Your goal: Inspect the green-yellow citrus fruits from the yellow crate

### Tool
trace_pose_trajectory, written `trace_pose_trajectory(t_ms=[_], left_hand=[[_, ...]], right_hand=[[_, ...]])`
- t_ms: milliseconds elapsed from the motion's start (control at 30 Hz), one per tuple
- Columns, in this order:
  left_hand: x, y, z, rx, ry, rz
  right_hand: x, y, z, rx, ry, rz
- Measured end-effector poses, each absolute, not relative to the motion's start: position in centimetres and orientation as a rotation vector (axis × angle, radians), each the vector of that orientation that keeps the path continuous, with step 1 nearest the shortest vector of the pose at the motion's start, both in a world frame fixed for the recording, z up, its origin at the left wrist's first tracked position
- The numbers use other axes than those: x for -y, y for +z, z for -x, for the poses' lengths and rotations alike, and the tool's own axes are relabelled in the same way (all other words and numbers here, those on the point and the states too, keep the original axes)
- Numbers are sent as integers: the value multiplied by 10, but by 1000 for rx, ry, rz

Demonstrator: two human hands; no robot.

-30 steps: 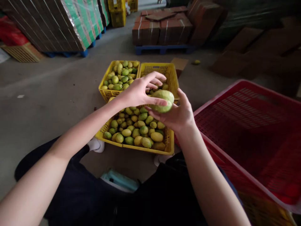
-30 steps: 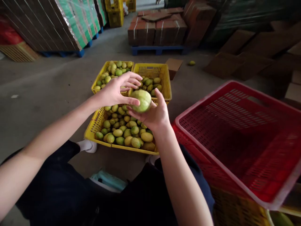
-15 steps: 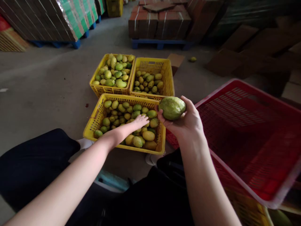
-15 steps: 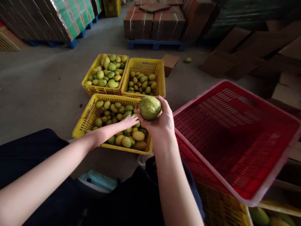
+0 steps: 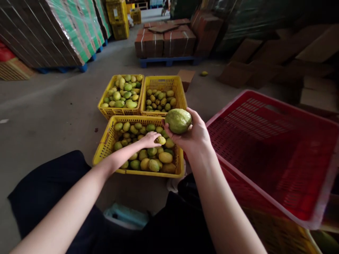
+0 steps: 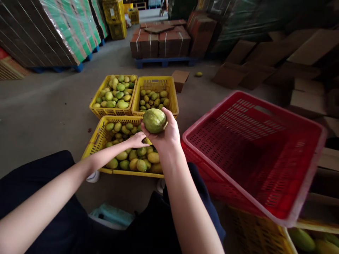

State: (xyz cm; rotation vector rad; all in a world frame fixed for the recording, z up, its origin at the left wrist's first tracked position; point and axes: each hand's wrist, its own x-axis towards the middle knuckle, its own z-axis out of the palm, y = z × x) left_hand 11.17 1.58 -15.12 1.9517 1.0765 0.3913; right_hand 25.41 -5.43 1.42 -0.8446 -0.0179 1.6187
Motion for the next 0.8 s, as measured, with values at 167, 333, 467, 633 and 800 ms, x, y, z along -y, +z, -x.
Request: trace_pose_trajectory(t_ms=[167,333,467,633,800], left_hand=[[-10,-111,-61,-1058,606,-1414],[9,-54,-28,-916,797,-763],[23,-30,-19,-887,853,-612],[32,-14,-14,-860,887,-606],[36,7,-9,-774,943,-774]], right_hand=[[55,20,-249,-15,1621,895],[57,15,-245,9,1625,895],[58,16,-227,8,1675,958],[56,25,-192,131,1837,886],[50,42,-171,175,1752,816]])
